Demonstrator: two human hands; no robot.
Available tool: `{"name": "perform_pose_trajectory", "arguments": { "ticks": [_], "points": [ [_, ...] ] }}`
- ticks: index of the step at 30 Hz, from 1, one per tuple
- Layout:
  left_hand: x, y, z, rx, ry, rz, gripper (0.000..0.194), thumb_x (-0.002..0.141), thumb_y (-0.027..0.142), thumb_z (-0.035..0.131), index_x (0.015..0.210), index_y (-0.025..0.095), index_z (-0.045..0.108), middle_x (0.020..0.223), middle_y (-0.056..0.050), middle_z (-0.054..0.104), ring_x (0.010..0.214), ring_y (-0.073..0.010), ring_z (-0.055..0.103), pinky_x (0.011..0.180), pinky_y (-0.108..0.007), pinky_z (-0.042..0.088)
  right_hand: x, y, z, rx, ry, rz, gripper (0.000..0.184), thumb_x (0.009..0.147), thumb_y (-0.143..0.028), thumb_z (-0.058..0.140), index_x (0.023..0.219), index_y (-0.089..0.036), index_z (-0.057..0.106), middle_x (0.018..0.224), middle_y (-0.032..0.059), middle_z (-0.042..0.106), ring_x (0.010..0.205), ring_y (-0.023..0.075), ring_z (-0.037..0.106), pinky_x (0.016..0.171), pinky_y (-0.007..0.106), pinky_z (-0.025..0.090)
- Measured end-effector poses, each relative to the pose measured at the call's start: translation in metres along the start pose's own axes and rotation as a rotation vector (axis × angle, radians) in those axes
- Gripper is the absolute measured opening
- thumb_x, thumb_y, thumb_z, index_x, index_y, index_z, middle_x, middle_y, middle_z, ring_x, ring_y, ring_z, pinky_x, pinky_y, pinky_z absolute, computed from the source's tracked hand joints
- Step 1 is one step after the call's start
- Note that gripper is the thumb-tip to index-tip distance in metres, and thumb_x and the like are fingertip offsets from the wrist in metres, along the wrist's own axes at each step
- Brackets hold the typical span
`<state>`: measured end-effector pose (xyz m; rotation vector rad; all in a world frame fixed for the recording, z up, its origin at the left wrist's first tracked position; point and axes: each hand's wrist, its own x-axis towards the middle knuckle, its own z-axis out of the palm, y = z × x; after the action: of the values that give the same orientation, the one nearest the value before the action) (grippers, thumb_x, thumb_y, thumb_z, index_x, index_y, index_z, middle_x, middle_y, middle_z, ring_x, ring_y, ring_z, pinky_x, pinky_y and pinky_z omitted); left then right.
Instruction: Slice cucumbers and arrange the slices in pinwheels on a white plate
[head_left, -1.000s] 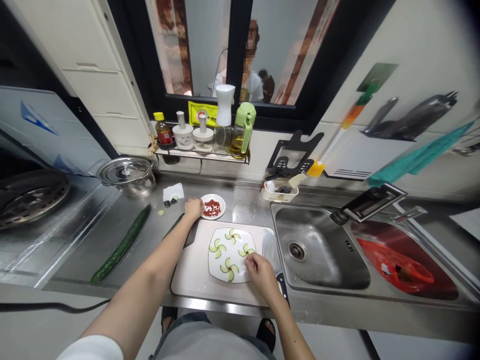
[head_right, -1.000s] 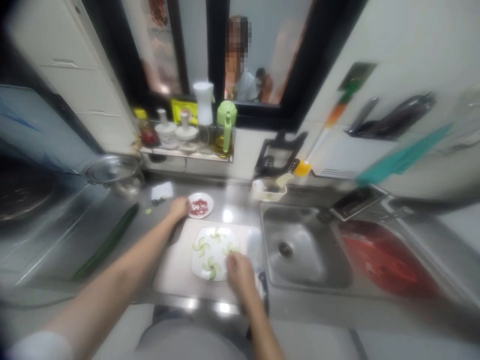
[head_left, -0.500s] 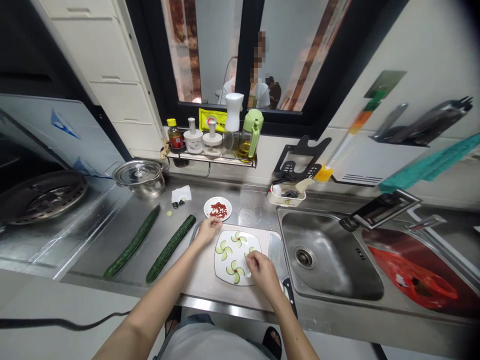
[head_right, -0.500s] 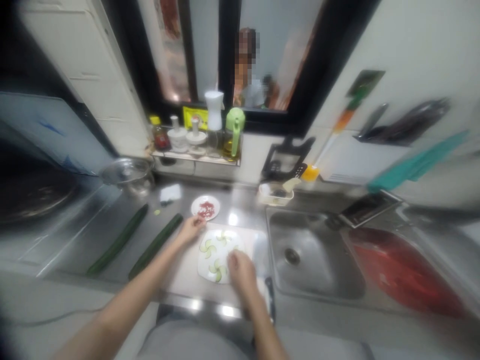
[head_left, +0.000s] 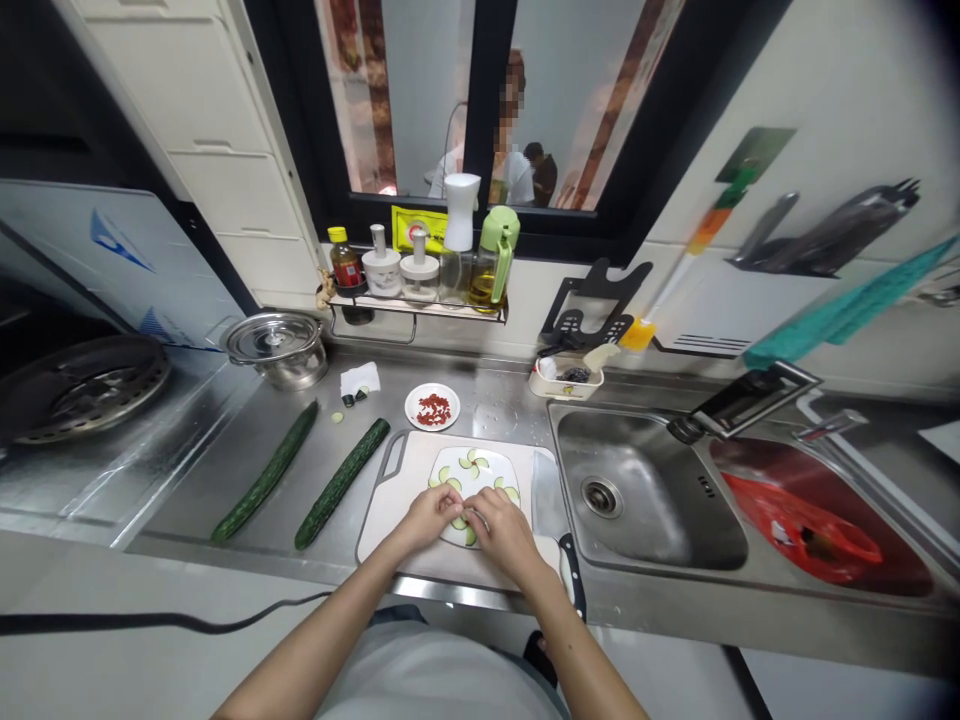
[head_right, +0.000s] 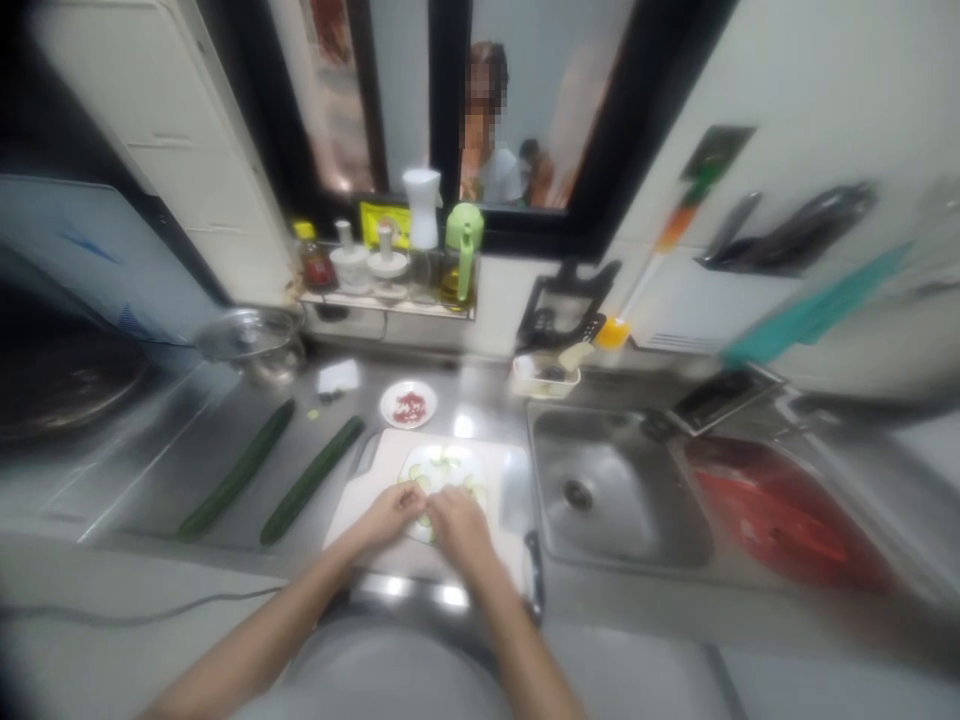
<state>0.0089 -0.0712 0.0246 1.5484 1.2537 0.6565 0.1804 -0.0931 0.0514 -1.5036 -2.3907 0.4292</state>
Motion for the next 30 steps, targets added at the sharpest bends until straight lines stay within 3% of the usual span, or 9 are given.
{"name": "perform_pose_trajectory", "arguments": {
  "ticks": [20, 27, 30],
  "points": [
    [-0.013, 0.016, -0.006, -0.037, -0.016, 0.010, 0.012, 0.079, 0.026, 0.052, 0.079, 0.016, 0.059, 0.076, -0.001, 0.064, 0.073, -0.0146, 0.057, 0.070, -0.024, 0.043, 0.000, -0.001, 0.002, -0.022, 0.104, -0.088, 0.020, 0.092, -0.018, 0.045, 0.079, -0.019, 0.060, 0.079, 0.0041, 0.059, 0.079, 0.0173, 0.048, 0.071, 0.028, 0.034],
    [-0.005, 0.006, -0.008, -0.086, 0.045, 0.028, 0.013, 0.080, 0.027, 0.055, 0.084, 0.016, 0.061, 0.077, -0.002, 0.065, 0.073, -0.0142, 0.059, 0.072, -0.024, 0.044, 0.014, 0.000, 0.004, 0.095, 0.089, -0.013, 0.018, 0.091, -0.022, 0.047, 0.078, -0.019, 0.058, 0.081, 0.0039, 0.061, 0.081, 0.0166, 0.051, 0.072, 0.026, 0.035],
    [0.004, -0.004, -0.020, -0.041, 0.177, -0.002, 0.017, 0.080, 0.027, 0.056, 0.093, 0.017, 0.062, 0.078, -0.001, 0.065, 0.075, -0.0139, 0.060, 0.072, -0.023, 0.044, 0.025, 0.002, 0.005, 0.132, 0.086, 0.065, 0.017, 0.091, -0.022, 0.046, 0.082, -0.019, 0.060, 0.085, 0.0038, 0.062, 0.085, 0.0164, 0.052, 0.074, 0.026, 0.035]
  ]
}}
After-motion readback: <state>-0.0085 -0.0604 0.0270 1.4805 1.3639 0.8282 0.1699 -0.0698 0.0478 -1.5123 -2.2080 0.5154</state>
